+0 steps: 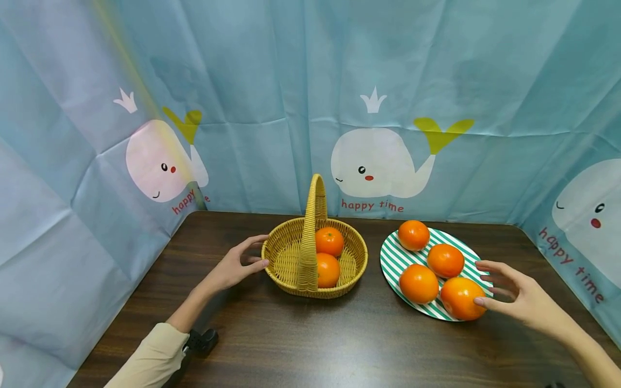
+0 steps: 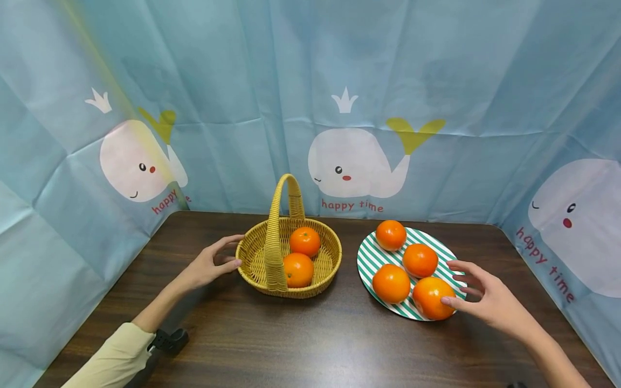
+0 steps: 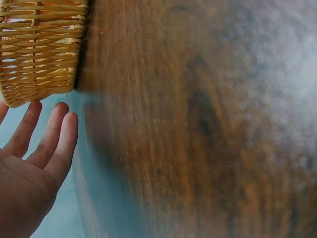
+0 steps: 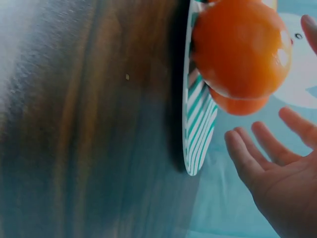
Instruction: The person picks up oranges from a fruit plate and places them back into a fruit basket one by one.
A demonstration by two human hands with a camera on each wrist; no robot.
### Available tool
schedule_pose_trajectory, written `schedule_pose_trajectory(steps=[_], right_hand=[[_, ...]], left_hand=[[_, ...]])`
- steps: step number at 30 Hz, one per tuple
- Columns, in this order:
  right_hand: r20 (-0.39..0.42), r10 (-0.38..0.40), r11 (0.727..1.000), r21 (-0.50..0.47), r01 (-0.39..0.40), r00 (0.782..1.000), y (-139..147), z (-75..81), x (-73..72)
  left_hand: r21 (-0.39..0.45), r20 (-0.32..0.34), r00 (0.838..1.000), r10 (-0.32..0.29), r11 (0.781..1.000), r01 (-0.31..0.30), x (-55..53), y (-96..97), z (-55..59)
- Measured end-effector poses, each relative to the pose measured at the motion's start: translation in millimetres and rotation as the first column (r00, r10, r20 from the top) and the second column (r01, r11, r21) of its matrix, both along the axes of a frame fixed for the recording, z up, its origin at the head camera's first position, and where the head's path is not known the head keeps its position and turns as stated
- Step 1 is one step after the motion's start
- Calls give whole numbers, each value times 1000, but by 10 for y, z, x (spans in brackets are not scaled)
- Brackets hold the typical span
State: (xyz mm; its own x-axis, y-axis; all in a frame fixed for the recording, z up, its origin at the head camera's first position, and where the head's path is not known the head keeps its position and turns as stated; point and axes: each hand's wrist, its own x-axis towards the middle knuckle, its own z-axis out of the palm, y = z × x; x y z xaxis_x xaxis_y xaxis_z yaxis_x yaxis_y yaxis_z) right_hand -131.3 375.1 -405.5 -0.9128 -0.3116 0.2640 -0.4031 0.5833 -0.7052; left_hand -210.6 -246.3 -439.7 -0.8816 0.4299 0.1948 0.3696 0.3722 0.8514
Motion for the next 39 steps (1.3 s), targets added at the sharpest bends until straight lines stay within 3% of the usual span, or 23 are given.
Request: schedule_pose_trajectory(steps=[8,12,21,29,39], right_hand=[[-4,-24,1000,12,24,1000,-26,-123,56],[40,-31,999,25,31,999,-73,-133,68],[63,43,999,-1,-43,997,-102,-158,44],[35,104,994,-42,-102,994,15,3,36],[-25,83,996,-32,-84,996,43,235,-27]], left_hand=[[-6,-10,1000,2,1000,-2,-3,1,-1],[1,-10,1000,-1,1000,1,-6,2,5],[2,-13,1000,-4,1000,4,5,2,13],[9,-4,1000,-6,1000,6,5,-1,4],[13,-5,1000,-12,1000,12,2,4,-2]])
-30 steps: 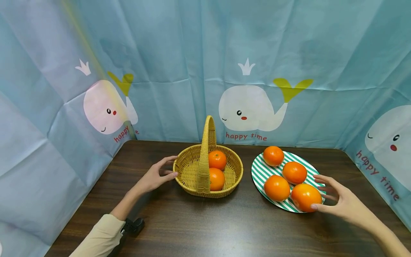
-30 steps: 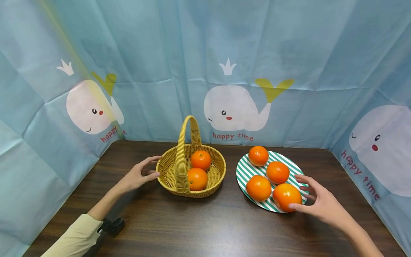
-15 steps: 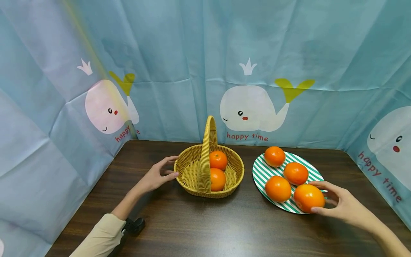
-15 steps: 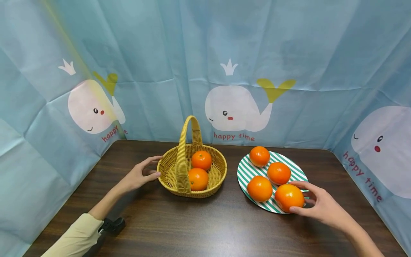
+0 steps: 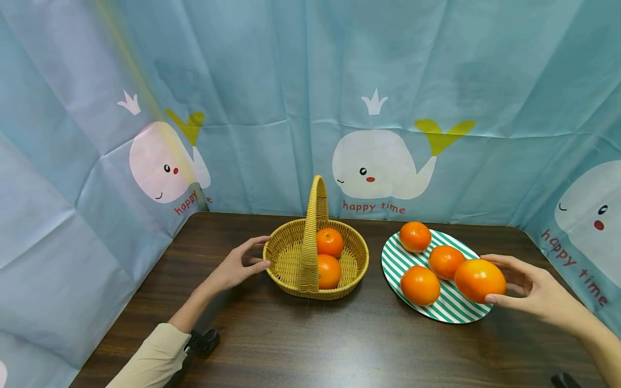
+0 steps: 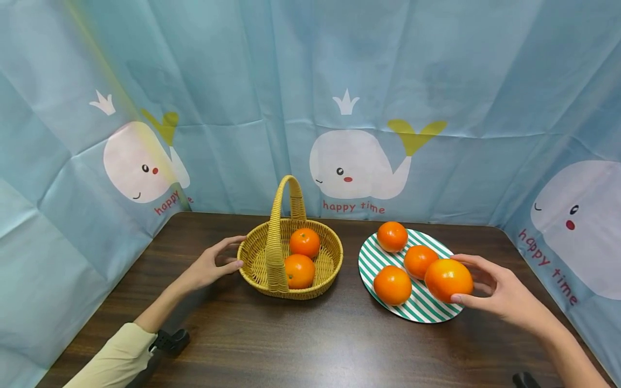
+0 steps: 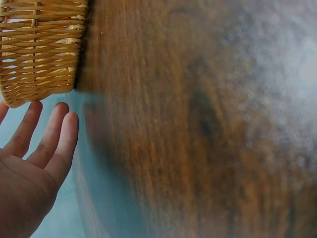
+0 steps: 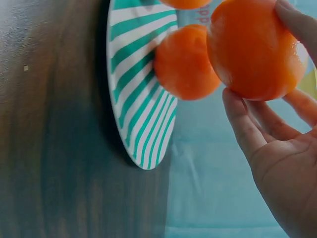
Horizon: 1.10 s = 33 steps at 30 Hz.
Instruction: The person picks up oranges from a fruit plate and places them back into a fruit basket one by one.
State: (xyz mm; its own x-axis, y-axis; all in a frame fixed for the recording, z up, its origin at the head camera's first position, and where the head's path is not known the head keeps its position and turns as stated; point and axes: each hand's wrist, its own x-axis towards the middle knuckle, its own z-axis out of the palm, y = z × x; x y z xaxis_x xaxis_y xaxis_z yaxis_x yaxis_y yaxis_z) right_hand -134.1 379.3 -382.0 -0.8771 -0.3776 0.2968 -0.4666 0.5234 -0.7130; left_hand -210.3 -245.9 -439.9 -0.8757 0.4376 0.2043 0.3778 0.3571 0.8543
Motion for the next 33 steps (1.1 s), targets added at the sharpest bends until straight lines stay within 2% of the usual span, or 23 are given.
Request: schedule_pose_trajectory(steps=[10,20,33], right_hand=[[13,-21,1000,-1,21,1000,-68,140,-119],[-10,35,999,-29,-35,999,-234,271,-259],[-5,88,995,-51,-89,996,-544,349,-445]], left_hand=[[1,-10,1000,-2,1000,2,6,4,-7],[-4,-6,1000,8,1000,-8,9,9,12],[-9,-8,1000,6,1000,-7,18,18,36]])
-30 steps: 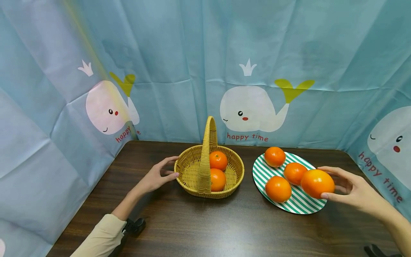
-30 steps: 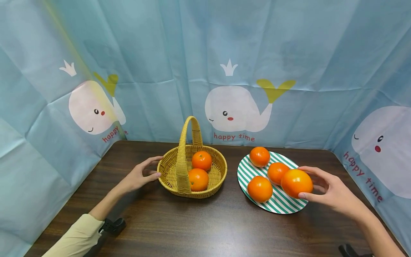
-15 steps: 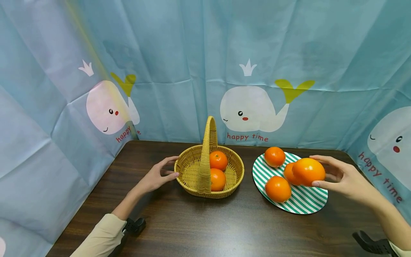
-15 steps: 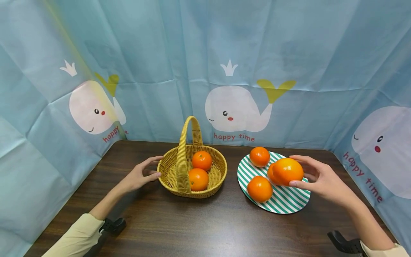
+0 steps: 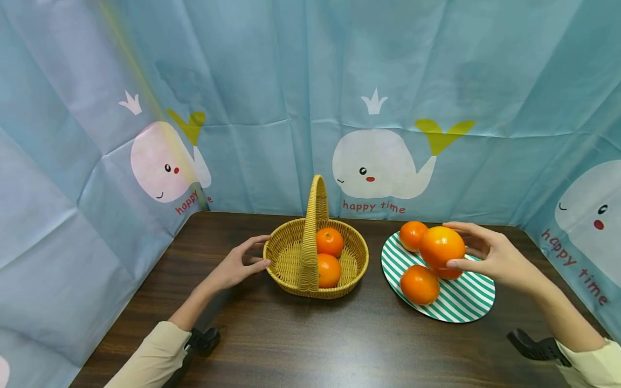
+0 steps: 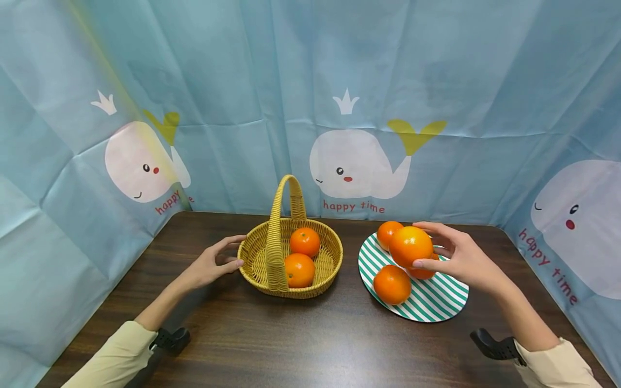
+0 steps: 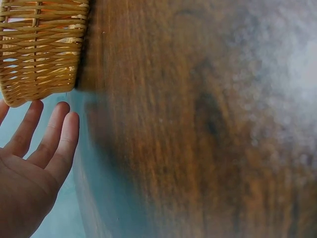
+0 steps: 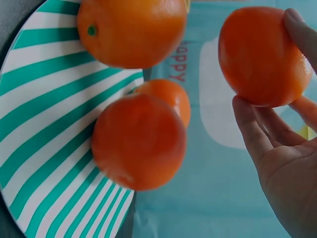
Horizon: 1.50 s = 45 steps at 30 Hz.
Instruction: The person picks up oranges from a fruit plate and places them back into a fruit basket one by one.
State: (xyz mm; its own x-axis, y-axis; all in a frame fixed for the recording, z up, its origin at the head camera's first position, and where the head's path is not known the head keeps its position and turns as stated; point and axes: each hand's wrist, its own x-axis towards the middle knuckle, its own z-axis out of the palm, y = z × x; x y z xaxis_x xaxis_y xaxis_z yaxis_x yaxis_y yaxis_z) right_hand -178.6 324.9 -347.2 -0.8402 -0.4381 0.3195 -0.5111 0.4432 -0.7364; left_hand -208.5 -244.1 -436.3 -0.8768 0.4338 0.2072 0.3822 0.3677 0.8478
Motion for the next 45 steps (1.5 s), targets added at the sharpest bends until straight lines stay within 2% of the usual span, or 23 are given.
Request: schedule_pose_trajectory(steps=[7,15,18,25,34,39,45], right_hand=[[3,43,999,-4,-43,999,-182,22,-91],[61,90,996,-33,-88,994,-377,-8,-237],[74,91,996,-25,-90,993,-459,-1,-281],[91,154,988,-5,-154,984,-672,33,-415],[134,187,982,-23,-185,973,-925,42,-489],[139,228,974,-40,-225,964,-1082,-5,-528],[133,229,973,-17,-229,964,-1224,-103,-584]], left_hand=[[1,1,1000,-3,1000,3,-5,4,10],[-10,4,1000,3,1000,-3,-2,-5,-8],[-9,8,1000,2,1000,-2,-7,-10,-20],[7,17,1000,-5,1000,5,-9,-15,-28],[5,20,1000,-7,1000,7,-13,-18,-22],[6,19,1000,-8,1000,8,-13,-22,-23],[0,17,1000,-5,1000,5,-7,-17,-27]])
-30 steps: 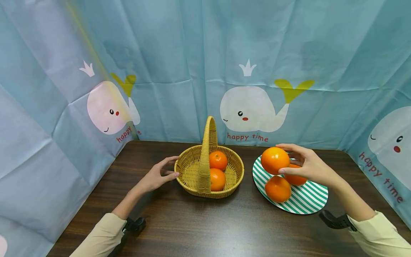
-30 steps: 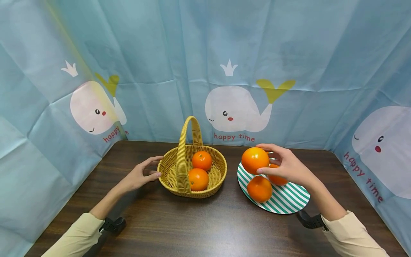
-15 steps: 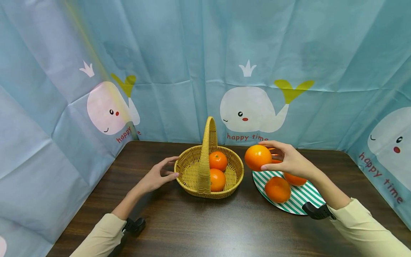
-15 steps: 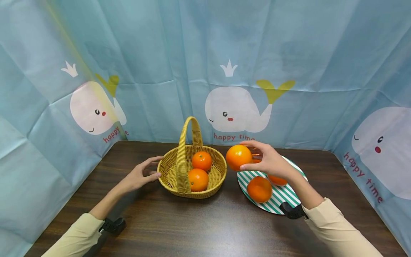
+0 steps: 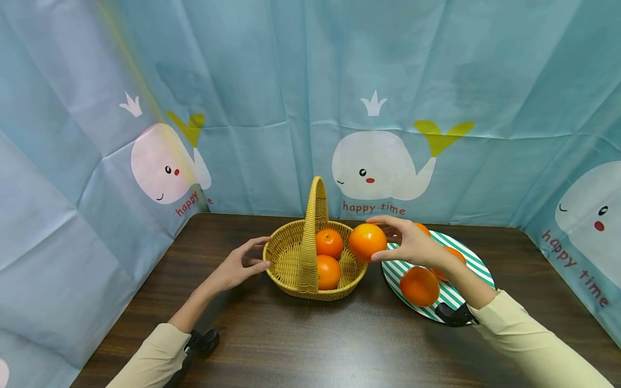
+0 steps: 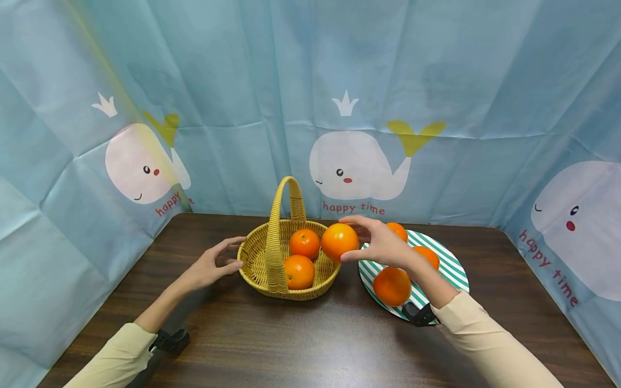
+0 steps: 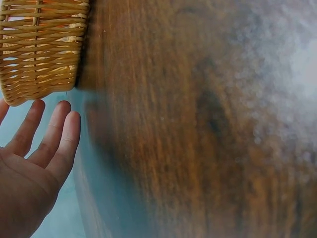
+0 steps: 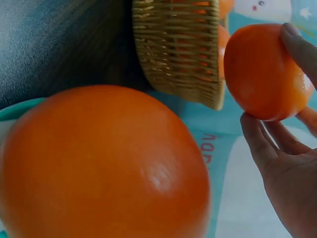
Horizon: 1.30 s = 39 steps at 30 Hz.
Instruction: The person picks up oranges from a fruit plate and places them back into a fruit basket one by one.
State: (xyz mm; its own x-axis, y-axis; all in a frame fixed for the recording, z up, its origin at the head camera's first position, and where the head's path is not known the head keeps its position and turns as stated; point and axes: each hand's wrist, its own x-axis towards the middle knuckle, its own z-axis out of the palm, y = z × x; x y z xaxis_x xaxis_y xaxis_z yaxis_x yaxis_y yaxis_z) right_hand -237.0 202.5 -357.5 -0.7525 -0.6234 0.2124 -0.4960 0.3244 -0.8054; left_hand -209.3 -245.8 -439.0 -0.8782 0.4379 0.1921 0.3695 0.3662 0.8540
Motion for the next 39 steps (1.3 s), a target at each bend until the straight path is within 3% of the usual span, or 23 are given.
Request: schedule_pose_trajectory(steps=[11,23,31,39], right_hand=[[43,30,999,-35,-28,999,-182,-143,-67],[88,39,998,-45,-35,995,-241,-174,-96],[75,44,997,-73,-39,996,-127,-155,-81],[78,-9,999,-50,13,997,110,-138,-19]], left_hand=[[-12,3,1000,7,1000,-7,2,2,3],[-8,2,1000,2,1000,-2,-15,-4,-9],[-14,-6,1000,5,1000,-5,-7,6,-5],[-13,-22,1000,0,1000,-1,-5,-6,-7]])
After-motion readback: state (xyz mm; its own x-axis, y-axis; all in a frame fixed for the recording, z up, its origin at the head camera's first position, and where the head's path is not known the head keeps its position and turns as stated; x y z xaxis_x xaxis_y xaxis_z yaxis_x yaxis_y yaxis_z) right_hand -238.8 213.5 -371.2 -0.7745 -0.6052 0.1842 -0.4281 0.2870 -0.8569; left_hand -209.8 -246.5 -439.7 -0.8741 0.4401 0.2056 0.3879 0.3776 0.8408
